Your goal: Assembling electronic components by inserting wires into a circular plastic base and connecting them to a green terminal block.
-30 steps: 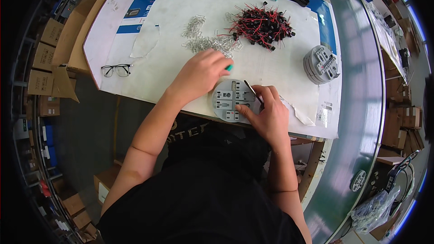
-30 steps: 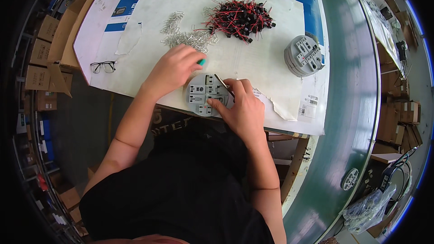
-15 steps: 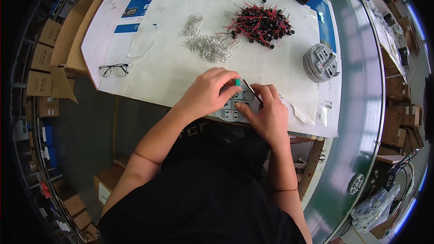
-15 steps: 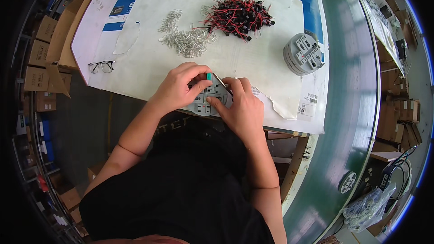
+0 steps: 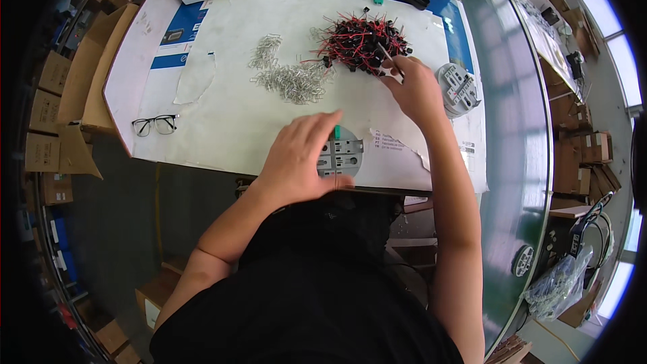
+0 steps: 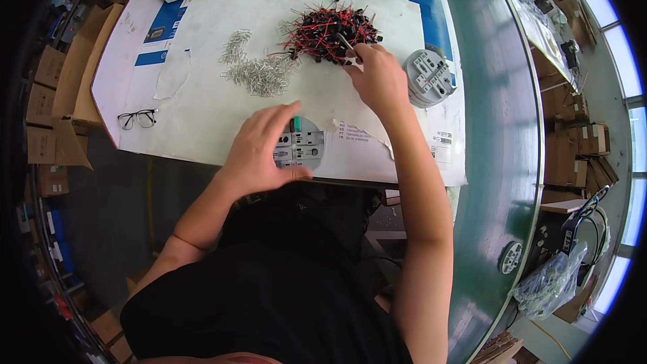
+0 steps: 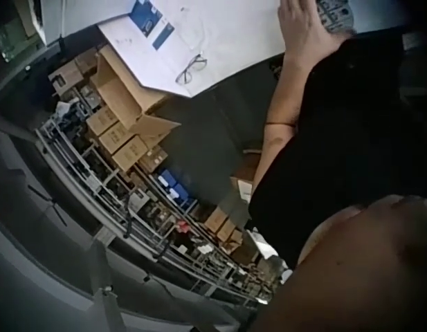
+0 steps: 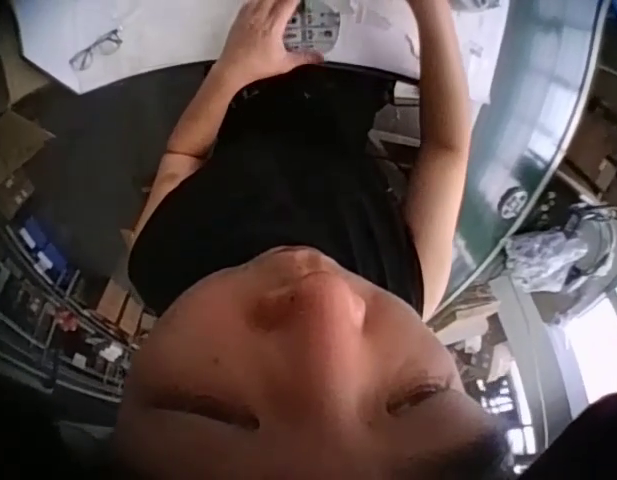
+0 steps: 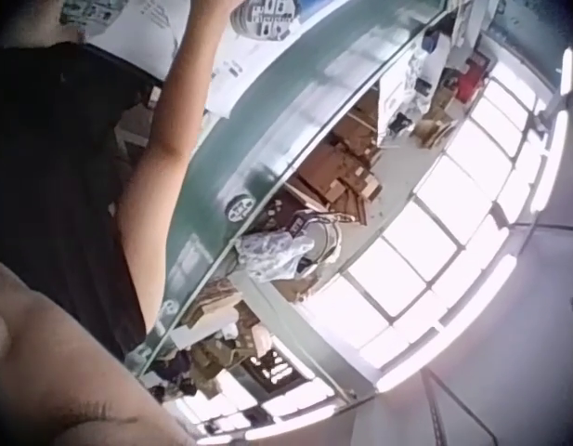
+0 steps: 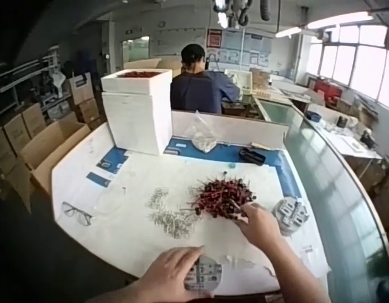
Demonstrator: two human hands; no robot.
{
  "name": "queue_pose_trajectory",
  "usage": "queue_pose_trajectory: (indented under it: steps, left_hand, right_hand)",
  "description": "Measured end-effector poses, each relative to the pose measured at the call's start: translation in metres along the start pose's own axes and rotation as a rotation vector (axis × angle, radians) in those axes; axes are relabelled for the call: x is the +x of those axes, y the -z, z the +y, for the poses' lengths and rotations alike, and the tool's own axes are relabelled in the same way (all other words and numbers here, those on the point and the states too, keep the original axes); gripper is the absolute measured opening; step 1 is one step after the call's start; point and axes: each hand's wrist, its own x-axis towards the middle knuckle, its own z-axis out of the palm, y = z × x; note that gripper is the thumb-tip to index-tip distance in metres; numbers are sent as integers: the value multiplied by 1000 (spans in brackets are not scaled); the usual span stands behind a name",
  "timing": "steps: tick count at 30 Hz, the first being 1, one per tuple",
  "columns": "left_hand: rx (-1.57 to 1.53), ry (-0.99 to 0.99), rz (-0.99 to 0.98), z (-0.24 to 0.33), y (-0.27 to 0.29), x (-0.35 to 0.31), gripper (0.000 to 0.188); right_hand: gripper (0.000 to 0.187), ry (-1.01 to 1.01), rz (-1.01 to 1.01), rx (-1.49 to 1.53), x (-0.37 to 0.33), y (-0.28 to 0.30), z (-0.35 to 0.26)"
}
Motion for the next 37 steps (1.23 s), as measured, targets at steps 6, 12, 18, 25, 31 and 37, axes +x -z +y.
queue_pose_trajectory:
  steps: [6,12,18,25,31,37]
  left_hand:
    - [-49,-64,-147,-16,-9,0,109]
    - [-135,-74,-199,-33,-14,14,108]
    - [29,-144,-58,-28,-8,17,111]
    - [-149,-131,188,-25,9,22,87]
    - [-608,-70,61,-3,23,21,45]
    - [-693,-45,85,-8,14,6,35]
  right_hand:
    - [24,10,-35,-116,-5,-7,4]
    - [23,-239,50,217,-41,13,1]
    - [17,-255,143,339,-68,20,-19]
    - [21,-177,116,402,-84,30,-46]
    - [27,9,0,652,-108,25,-77]
    - [26,6,-52,956,-126,13,-72]
